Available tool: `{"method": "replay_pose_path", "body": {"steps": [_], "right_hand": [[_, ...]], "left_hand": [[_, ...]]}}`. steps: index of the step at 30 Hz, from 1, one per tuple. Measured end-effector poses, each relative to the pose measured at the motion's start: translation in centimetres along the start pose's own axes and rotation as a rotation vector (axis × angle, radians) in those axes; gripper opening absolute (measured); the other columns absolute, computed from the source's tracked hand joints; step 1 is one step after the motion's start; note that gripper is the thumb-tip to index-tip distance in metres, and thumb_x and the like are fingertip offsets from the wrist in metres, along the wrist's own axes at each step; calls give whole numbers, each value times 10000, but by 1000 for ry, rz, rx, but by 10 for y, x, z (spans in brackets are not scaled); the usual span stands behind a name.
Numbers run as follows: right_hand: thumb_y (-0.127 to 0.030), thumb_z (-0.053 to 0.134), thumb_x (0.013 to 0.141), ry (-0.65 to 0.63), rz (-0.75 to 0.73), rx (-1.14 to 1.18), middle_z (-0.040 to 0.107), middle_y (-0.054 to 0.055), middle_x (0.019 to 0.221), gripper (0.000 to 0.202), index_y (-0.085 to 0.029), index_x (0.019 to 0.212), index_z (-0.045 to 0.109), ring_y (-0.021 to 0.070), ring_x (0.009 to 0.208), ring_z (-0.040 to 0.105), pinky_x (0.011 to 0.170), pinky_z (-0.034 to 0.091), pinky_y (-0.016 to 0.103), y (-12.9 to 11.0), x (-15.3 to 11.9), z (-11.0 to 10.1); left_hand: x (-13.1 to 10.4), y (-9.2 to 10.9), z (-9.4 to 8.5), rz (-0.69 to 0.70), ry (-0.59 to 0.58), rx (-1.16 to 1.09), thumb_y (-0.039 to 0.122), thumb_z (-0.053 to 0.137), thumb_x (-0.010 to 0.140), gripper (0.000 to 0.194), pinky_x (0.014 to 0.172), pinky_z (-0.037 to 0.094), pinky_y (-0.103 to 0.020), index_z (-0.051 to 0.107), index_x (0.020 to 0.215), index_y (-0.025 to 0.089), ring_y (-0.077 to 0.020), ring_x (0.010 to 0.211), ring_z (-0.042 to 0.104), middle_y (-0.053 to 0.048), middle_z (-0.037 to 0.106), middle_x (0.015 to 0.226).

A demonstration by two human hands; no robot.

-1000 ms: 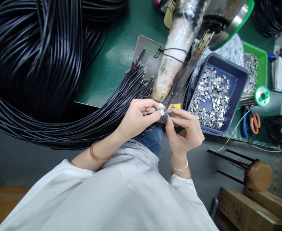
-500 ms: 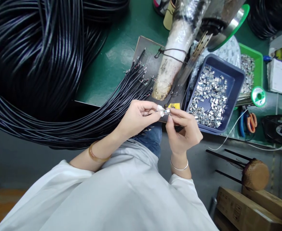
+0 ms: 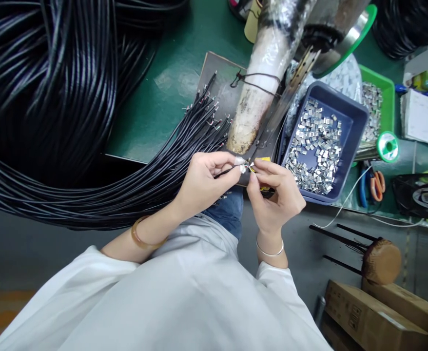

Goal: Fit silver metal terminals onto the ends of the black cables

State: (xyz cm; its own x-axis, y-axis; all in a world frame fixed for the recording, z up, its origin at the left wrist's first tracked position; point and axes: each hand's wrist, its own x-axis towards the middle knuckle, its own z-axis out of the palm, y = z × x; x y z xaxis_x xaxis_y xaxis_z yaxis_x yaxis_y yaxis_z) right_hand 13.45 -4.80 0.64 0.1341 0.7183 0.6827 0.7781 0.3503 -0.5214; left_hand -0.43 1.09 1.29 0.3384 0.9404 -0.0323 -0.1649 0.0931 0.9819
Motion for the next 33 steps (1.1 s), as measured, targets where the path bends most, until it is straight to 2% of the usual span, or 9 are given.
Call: {"method": "replay_pose_path", "body": {"steps": [9,14,19,23,25,27,30,32,33], "right_hand": [[-80,703,811,-14,-55,-69,761,25,1049,187,-225,896,622,145,908,748,774,641,269,-5,2,-2],[-78,694,818,-21,-87,-95,772,31,1021,186,-212,899,595,135,874,757,756,624,233,-4,-1,-5],[-113,650,874,-75,-73,-137,759,3,939,159,-231,963,591,132,866,746,768,598,246,-3,2,-11],[-108,664,865,-129,-152,-192,723,1,832,169,-217,964,580,115,782,705,737,566,222,-3,1,-13],[-110,668,860,-115,-178,-206,708,-5,827,173,-221,959,580,110,768,684,733,556,220,-4,0,-12],[-129,653,875,-83,-114,-155,669,-31,795,137,-228,928,575,90,716,651,693,540,207,-4,-1,-11],[-209,607,921,-148,164,69,580,-63,749,76,-221,879,545,58,601,587,576,509,180,-4,-1,-10],[-249,594,933,-221,303,187,550,-72,737,93,-215,870,535,49,556,568,525,495,171,-5,0,-10],[-246,597,931,-220,318,204,564,-68,747,86,-213,875,541,52,569,584,527,503,173,-6,0,-10]], "left_hand": [[-3,0,-2,72,-18,58,173,702,766,102,599,525,-179,781,816,132,-104,648,637,-17,709,685],[-5,-2,-3,52,-42,102,155,688,774,80,546,471,-167,763,770,128,-79,567,571,-2,650,608],[-8,1,-3,41,-119,102,159,693,768,77,565,475,-177,753,794,120,-84,601,579,-29,701,708],[-11,1,-6,18,-198,119,157,652,794,122,472,372,-159,696,690,113,-48,501,442,18,562,560],[-11,1,-8,3,-215,94,180,649,812,152,470,372,-156,685,679,116,-47,497,438,20,551,552],[-12,0,-9,11,-197,35,202,681,794,107,554,466,-165,704,730,120,-71,576,546,-13,649,650],[-15,2,-8,26,-181,8,191,704,758,75,658,532,-186,723,779,122,-107,696,638,-48,724,770],[-16,3,-8,19,-201,19,171,683,758,63,577,488,-164,717,765,119,-83,620,589,-29,692,707],[-17,4,-8,18,-209,21,161,670,761,61,521,438,-152,710,753,116,-64,566,533,-12,656,663]]}}
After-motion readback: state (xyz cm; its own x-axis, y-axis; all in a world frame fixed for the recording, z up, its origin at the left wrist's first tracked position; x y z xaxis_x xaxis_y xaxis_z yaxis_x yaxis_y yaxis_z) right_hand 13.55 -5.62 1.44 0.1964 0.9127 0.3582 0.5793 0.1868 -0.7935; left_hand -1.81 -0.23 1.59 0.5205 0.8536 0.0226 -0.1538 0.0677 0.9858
